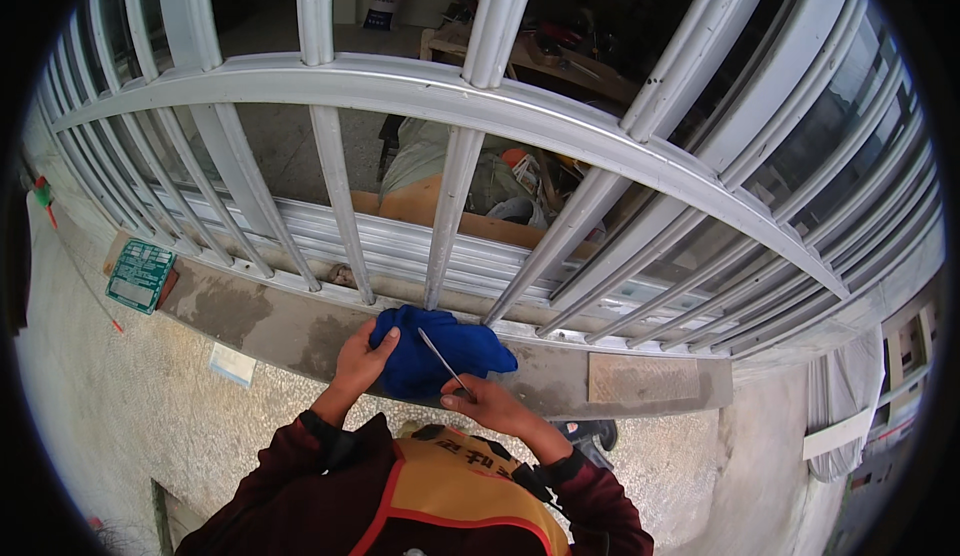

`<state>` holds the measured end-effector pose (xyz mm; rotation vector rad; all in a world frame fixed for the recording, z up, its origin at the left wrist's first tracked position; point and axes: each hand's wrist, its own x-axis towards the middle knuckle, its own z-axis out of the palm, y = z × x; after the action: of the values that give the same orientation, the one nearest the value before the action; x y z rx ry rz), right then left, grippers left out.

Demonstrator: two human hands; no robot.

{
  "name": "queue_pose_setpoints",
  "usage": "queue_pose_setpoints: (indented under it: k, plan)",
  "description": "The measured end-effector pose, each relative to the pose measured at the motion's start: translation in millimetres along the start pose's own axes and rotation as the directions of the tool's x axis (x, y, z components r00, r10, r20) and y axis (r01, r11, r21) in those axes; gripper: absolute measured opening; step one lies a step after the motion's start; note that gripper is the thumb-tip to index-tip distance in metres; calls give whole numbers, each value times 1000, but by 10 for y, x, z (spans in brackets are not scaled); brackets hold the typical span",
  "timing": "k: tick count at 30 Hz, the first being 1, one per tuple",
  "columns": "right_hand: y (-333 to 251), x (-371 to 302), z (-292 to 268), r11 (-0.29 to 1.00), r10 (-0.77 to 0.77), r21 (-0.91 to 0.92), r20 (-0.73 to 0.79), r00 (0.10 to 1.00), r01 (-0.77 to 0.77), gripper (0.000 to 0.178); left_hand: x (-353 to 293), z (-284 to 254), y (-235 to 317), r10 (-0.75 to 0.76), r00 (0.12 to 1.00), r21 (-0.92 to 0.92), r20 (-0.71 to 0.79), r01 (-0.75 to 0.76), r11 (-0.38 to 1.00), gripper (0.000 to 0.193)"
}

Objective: The person wipes the exterior metal window grille with a blue cloth, moving methodically along horizontal and vertical bars. The person uses both hands to hold and maneuver the cloth around the grille structure.

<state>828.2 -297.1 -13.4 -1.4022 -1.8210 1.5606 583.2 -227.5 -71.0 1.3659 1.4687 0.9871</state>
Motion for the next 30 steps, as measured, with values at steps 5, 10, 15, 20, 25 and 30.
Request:
queue_pose_setpoints:
  k: [5,10,15,20,25,30]
  plan:
    - [90,-7,-174,971,39,237,28,999,-45,35,-56,-16,370,148,971,672,-188,17,740,50]
    - [233,119,-267,969,-234,-115,-129,964,220,26,-75,24,597,311,914,699,-259,-45,714,23]
    - [321,276,-275,932,-335,-204,-173,926,299,43,-53,185,584,233,909,446,-347,-59,893,26]
    - [200,328,-267,905,-362,-326,-249,899,274,55,45,309,244,174,918,58,-357,-164,985,28]
    - [53,383,-325,813,-418,-533,-256,872,234,51,96,233,42,138,914,-18,-382,-157,987,27]
    - [12,546,-193,719,-364,-685,-224,904,119,52,-11,271,173,93,969,552,-227,49,832,27]
